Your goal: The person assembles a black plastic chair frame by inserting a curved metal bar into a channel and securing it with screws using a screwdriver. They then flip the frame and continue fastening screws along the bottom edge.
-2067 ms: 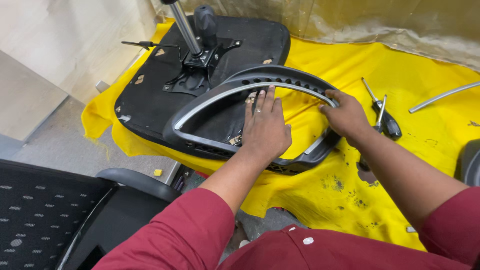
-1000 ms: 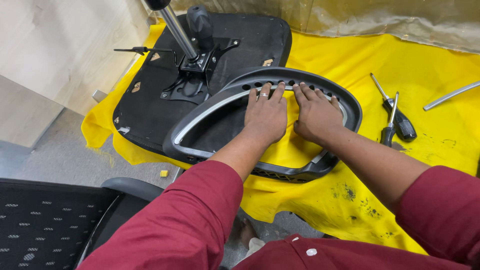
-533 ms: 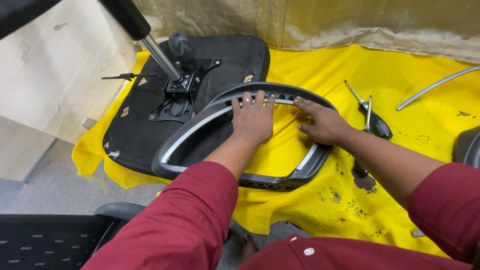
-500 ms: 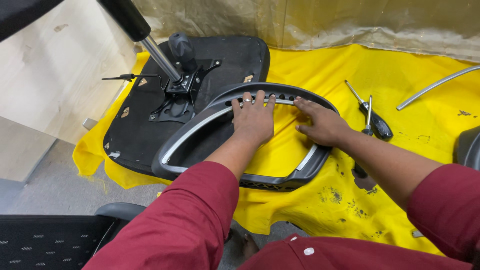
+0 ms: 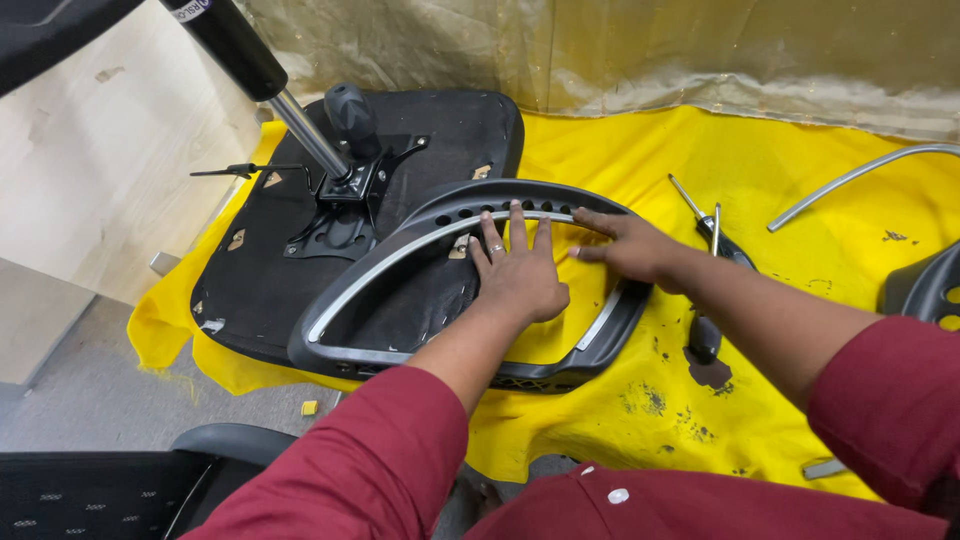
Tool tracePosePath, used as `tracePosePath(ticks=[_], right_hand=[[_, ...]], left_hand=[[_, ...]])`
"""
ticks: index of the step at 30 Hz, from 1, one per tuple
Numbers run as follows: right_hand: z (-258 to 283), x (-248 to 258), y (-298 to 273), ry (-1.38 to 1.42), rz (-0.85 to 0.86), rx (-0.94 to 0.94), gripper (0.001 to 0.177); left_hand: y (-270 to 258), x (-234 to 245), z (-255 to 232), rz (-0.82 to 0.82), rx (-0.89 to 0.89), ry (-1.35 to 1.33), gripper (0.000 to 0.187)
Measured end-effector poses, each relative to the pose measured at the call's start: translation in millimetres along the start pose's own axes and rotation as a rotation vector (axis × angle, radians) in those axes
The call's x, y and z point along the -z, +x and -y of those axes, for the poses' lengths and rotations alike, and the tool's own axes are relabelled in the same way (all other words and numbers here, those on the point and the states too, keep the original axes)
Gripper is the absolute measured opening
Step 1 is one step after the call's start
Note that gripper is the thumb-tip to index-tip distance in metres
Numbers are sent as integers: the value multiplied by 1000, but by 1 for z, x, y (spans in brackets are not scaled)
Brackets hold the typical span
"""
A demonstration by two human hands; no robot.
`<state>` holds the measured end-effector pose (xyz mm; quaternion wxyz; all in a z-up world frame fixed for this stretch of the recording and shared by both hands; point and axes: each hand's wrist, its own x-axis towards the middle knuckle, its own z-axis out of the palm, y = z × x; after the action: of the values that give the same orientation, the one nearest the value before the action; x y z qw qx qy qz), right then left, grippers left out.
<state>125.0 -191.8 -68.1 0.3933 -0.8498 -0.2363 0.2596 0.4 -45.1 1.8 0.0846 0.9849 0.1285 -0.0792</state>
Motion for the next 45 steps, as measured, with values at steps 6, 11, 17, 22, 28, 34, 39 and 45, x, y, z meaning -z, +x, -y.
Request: tracePosePath(ticks=[6, 11, 17, 22, 28, 34, 39, 45], right_hand=[[-36, 30, -18, 856, -492, -143, 22], [-48, 4, -39, 885, -550, -246, 22], [-49, -3, -59, 1044, -440, -174, 26], [-50, -3, -67, 1159, -422, -214, 26], [-41, -19, -86, 1215, -387, -211, 22], [-30, -18, -93, 1308, -280, -157, 22], [-25, -33, -92, 1425, -145, -138, 28], [24, -42, -101, 1245, 31, -97, 27]], left_hand=[[-20, -21, -46, 182, 98, -432, 68], [-35, -40, -69, 218, 60, -434, 73], [-42, -37, -71, 176, 14, -364, 81], [-44, -32, -69, 148, 0, -369, 79], [-35, -30, -70, 79, 1, -393, 60], [-44, 5, -73, 33, -1, -382, 66], [-60, 45, -75, -17, 11, -347, 48], [-78, 78, -69, -196, -51, -408, 39]])
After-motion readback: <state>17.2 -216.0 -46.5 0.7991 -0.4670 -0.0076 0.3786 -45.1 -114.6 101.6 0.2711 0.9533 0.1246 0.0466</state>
